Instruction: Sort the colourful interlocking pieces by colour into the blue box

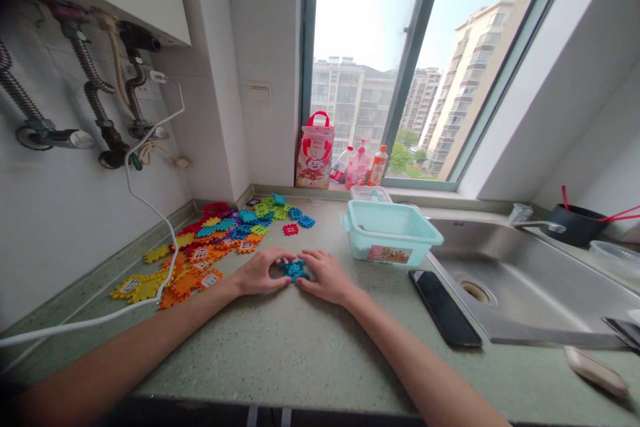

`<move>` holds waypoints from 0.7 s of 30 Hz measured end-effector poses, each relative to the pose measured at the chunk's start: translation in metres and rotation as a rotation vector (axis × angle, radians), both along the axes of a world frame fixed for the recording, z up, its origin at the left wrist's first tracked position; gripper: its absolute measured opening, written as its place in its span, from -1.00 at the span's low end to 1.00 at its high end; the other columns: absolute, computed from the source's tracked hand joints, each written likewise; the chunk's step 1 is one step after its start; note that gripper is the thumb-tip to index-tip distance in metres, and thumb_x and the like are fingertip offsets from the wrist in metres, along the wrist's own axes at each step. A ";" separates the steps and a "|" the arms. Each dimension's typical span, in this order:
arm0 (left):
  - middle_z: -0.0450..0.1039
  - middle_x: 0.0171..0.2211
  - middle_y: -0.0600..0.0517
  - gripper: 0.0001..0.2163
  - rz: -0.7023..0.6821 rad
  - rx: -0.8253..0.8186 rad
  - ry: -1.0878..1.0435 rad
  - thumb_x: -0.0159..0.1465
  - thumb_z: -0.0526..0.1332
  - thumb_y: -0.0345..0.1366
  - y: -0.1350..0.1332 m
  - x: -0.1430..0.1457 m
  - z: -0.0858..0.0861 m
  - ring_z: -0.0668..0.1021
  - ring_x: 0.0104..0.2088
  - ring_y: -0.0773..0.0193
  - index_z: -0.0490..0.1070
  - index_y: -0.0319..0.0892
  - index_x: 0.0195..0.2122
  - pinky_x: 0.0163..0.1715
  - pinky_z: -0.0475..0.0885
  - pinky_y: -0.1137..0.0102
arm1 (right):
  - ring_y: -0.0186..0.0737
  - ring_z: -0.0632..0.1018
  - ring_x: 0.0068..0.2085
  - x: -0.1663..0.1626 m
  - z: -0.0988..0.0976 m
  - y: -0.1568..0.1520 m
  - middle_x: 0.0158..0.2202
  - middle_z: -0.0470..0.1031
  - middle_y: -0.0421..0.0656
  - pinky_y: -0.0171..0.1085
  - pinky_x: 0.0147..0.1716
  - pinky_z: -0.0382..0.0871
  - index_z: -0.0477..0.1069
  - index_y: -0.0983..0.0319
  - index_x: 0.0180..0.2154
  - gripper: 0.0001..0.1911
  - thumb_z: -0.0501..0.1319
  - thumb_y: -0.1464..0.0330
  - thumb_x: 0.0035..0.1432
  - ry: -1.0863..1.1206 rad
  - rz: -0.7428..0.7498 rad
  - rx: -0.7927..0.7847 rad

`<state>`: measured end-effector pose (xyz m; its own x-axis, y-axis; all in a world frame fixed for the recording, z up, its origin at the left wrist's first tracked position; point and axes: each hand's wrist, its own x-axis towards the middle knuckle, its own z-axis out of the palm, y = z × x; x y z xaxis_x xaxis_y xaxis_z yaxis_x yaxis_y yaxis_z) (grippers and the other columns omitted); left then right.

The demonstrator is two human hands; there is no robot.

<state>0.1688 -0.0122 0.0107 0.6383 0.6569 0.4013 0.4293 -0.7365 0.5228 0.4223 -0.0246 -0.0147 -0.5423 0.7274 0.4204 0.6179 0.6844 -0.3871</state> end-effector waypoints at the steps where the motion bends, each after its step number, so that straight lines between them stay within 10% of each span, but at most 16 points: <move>1: 0.59 -0.05 -0.03 -0.57 -0.014 -0.013 -0.014 0.17 0.41 -0.25 0.000 -0.001 -0.001 0.61 -0.15 0.20 0.52 -0.14 0.08 -0.06 0.51 0.34 | 0.08 0.50 0.20 0.000 0.000 0.000 0.22 0.49 0.03 0.06 0.21 0.35 0.42 0.14 0.24 -0.42 0.38 0.25 0.21 0.012 0.013 -0.003; 12: 0.63 -0.23 0.01 -0.85 0.128 -0.006 0.038 0.27 0.36 -0.28 0.011 -0.002 -0.004 0.57 -0.23 0.22 0.70 -0.07 -0.16 -0.17 0.43 0.38 | -0.21 0.58 -0.28 0.002 0.000 0.003 -0.29 0.59 -0.15 -0.26 -0.21 0.45 0.56 0.18 -0.20 -0.93 0.32 0.36 0.27 0.202 0.013 0.000; 21: 0.66 -0.27 -0.01 -0.87 0.173 0.035 0.031 0.34 0.35 -0.27 0.019 -0.004 -0.013 0.58 -0.21 0.19 0.72 -0.05 -0.21 -0.14 0.40 0.36 | -0.25 0.56 -0.31 0.002 0.000 0.003 -0.29 0.60 -0.17 -0.30 -0.26 0.41 0.55 0.19 -0.22 -0.95 0.33 0.40 0.25 0.228 0.013 -0.061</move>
